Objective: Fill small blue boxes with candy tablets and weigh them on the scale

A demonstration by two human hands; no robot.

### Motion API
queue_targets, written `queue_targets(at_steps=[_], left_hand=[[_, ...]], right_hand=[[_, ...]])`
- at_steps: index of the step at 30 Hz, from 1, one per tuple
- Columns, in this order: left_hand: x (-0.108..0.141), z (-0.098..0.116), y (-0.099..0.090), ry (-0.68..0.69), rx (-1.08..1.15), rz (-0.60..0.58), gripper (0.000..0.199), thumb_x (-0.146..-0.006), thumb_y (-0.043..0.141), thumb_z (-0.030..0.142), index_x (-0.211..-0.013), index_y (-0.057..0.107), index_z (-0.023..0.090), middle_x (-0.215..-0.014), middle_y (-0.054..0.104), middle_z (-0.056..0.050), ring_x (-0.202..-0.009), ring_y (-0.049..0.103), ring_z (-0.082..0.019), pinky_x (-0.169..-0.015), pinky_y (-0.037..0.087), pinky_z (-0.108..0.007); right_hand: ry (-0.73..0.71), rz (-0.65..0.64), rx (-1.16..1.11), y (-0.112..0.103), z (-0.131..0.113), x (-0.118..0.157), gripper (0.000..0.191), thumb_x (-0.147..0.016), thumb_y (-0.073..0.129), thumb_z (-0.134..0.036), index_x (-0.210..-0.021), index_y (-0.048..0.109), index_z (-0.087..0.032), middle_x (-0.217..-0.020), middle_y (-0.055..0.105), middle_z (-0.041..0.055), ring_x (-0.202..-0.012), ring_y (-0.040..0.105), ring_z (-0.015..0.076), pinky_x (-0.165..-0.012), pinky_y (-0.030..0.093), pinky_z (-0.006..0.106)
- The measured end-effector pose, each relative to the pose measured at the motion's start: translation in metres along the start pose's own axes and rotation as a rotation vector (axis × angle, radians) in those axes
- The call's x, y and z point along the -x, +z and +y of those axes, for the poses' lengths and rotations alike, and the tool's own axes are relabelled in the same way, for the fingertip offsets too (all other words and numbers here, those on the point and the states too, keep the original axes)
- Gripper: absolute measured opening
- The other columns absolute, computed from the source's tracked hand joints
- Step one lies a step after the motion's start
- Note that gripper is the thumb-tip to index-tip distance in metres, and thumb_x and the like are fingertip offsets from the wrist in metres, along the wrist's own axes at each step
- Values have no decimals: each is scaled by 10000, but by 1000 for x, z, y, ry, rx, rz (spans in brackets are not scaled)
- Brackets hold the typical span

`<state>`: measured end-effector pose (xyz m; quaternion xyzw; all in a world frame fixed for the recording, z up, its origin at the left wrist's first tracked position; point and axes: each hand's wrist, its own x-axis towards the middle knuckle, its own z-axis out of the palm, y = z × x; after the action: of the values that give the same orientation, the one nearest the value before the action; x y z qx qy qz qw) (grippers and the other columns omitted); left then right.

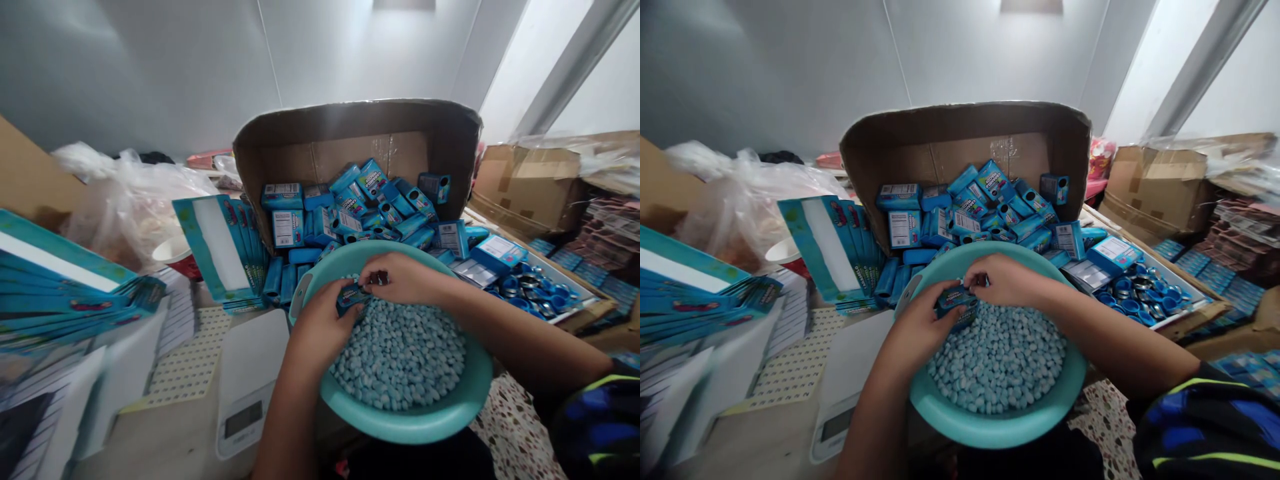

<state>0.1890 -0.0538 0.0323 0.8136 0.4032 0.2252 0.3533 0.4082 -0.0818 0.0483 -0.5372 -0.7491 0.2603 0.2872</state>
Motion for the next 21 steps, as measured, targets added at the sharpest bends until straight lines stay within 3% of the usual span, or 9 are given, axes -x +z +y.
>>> queue_targets(at_steps=[4, 7, 9, 12, 15, 21], left_hand=[[0, -1, 0, -4, -12, 6, 427, -962, 726, 279, -1387, 694, 249, -1373, 706, -79, -1216, 687, -339, -1071, 561, -518], [0, -2, 1, -14, -20, 17, 439, -954, 741, 295, -1388, 699, 240, -1351, 713, -93, -1173, 703, -341, -1071, 569, -525], [0, -3, 2, -11, -15, 17, 438, -953, 740, 299, -1386, 700, 243, -1357, 710, -97, -1154, 708, -336, -1062, 576, -523], [0, -3, 2, -1, -4, 8, 441, -956, 731, 297, -1391, 691, 234, -1385, 698, -100, -1181, 697, -336, -1074, 566, -529], [1, -1, 1, 8, 5, -3, 439, -965, 713, 281, -1399, 677, 223, -1412, 686, -97, -1269, 661, -344, -1115, 535, -534], [2, 3, -1, -6, 4, -39, 440, -966, 708, 252, -1404, 672, 239, -1432, 675, -77, -1310, 640, -335, -1128, 517, -527]], right_hand=[[57, 103, 30, 0, 10, -3, 214, -848, 621, -80, -966, 768, -181, -843, 710, 15, -737, 617, 161, -671, 469, 265], [90, 201, 90, -2, 16, -5, 279, -823, 588, -26, -966, 770, -180, -966, 728, 43, -795, 635, 164, -706, 473, 270], [127, 201, 103, -4, 16, -6, 253, -853, 598, -49, -971, 777, -182, -1037, 741, 58, -841, 651, 174, -747, 486, 283], [181, 113, 50, -3, 13, -6, 164, -947, 644, -178, -1034, 782, -188, -1067, 759, 59, -898, 669, 195, -799, 505, 305], [219, 14, 34, -1, 8, -6, 197, -983, 686, -278, -1133, 774, -186, -1057, 763, 53, -927, 672, 207, -802, 500, 311], [263, -205, 25, -1, 1, -9, 239, -1011, 650, -205, -1204, 763, -122, -1017, 748, 60, -873, 635, 180, -766, 454, 306]])
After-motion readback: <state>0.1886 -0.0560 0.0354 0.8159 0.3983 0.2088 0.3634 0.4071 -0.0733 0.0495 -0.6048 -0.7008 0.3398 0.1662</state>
